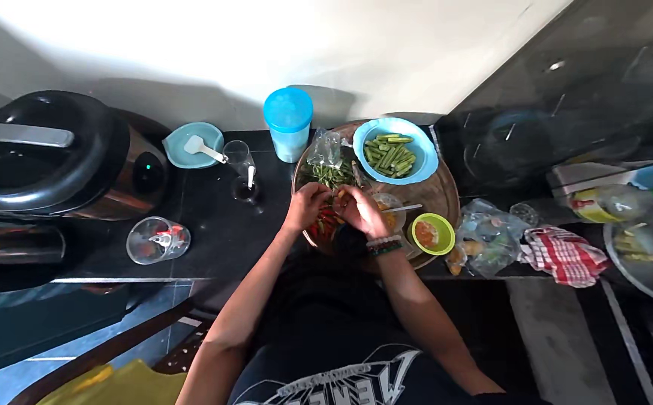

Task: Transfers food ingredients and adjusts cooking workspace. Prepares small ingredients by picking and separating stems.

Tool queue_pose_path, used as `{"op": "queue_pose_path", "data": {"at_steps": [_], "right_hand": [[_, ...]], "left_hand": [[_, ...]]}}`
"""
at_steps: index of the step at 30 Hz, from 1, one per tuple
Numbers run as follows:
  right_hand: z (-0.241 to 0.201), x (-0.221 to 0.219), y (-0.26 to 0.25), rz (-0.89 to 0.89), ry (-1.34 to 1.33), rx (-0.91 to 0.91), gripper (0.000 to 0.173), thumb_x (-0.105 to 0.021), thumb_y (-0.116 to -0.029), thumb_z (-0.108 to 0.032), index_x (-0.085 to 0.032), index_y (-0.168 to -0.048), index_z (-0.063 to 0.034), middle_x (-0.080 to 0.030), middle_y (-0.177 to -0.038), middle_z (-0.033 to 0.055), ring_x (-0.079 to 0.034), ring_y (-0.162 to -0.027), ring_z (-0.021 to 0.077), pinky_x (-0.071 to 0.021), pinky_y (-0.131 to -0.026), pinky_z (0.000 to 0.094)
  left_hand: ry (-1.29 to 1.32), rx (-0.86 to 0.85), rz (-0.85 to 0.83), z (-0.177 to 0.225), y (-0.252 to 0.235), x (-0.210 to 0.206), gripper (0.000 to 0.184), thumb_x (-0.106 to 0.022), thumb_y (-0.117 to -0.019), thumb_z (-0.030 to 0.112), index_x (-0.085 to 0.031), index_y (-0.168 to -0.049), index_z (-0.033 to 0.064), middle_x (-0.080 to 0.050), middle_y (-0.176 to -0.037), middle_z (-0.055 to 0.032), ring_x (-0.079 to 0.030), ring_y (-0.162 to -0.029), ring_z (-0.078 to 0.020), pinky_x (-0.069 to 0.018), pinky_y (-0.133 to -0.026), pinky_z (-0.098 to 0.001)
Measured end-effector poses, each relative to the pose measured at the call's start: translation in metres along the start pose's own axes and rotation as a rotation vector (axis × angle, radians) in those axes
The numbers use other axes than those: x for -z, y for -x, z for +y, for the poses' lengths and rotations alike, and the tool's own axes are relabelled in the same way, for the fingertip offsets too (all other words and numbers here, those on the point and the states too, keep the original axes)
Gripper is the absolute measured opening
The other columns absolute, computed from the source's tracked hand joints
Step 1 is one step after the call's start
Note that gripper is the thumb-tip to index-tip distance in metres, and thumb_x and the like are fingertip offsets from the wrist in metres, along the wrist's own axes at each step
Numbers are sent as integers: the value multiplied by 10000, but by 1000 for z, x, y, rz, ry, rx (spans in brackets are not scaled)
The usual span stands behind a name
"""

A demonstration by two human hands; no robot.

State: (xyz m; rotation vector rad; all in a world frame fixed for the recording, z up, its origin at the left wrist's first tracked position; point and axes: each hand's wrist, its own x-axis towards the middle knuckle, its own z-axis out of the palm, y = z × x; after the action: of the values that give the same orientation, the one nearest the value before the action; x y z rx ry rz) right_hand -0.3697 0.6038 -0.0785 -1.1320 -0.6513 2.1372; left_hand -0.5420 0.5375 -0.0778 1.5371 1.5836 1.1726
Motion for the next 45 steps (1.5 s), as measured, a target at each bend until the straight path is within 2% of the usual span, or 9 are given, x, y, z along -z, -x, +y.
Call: {"op": "queue_pose_path", "data": {"at_steps": [5,8,11,18,22,24,28,32,45], "right_hand": [[5,3,-10,21,1245,236,281,-528,-1066,-195,-648,-1257,-27,-692,-1143,204,-683,-1019,339,-549,-911,549],[18,-15,-13,76,1777,251,247,-585,-1011,-172,-682,-1233,-121,-730,-1042,196,-706,-999,408,-553,-825,617],[30,-14,-20,51,1929,296,221,-586,-1011,-158,-701,-1192,-103,-724,-1027,204,-699,-1008,411,-556,-816,596],[10,-10,-14,122,1899,152,341,-624,-994,-269,-677,-1236,-34,-608,-1329,234,-662,-1079,435,-540,-865,619],[-7,2,-10,114,1629,165,317,-721,-928,-232,-671,-1162,-25,-703,-1097,215,-679,-1051,401,-535,-890,616],[-13,11,-9,55,1496,175,332,-675,-973,-193,-641,-1267,-43,-703,-1104,205,-684,-1043,377,-534,-930,597],[-22,20,4,13,1235,240,301,-616,-1028,-195,-667,-1281,-40,-687,-1221,186,-678,-1092,297,-538,-965,503],[-15,19,13,84,979,292,311,-726,-964,-250,-677,-1194,-47,-701,-1141,145,-677,-1049,225,-558,-932,438],[23,-4,5,135,789,509,177,-727,-955,-163,-746,-1082,-41,-739,-1042,79,-702,-962,146,-583,-902,365]], "left_hand": [[-409,71,-3,-22,-6,-8,196,-692,-961,110,-709,-1153,72,-662,-1194,-184,-631,-1140,-385,-514,-956,-594],[-657,107,-272,-20,-3,-19,176,-632,-988,120,-736,-1123,76,-686,-1174,-149,-644,-1142,-336,-490,-982,-575],[-850,215,-447,-14,-1,-31,276,-641,-945,49,-699,-1215,65,-643,-1287,-148,-583,-1234,-339,-424,-1041,-574],[-967,243,-500,-7,-4,-34,283,-598,-954,4,-685,-1220,49,-637,-1293,-153,-556,-1253,-352,-397,-1051,-564],[-1008,234,-513,-9,-5,-35,269,-667,-907,11,-696,-1174,16,-552,-1395,-173,-499,-1299,-372,-420,-1021,-581],[-1000,262,-493,-5,-6,-35,290,-667,-914,24,-674,-1199,-30,-496,-1450,-204,-464,-1332,-399,-418,-1038,-591],[-723,321,-241,1,-2,-20,297,-603,-975,73,-636,-1251,-30,-525,-1402,-238,-484,-1324,-424,-416,-1039,-617],[-258,414,-54,4,3,-13,286,-539,-1068,201,-589,-1260,-4,-692,-1137,-216,-690,-1061,-367,-536,-954,-561],[333,541,-73,-6,5,-19,306,-605,-1050,199,-597,-1255,-28,-716,-1003,-133,-710,-863,-165,-594,-854,-356]]}}
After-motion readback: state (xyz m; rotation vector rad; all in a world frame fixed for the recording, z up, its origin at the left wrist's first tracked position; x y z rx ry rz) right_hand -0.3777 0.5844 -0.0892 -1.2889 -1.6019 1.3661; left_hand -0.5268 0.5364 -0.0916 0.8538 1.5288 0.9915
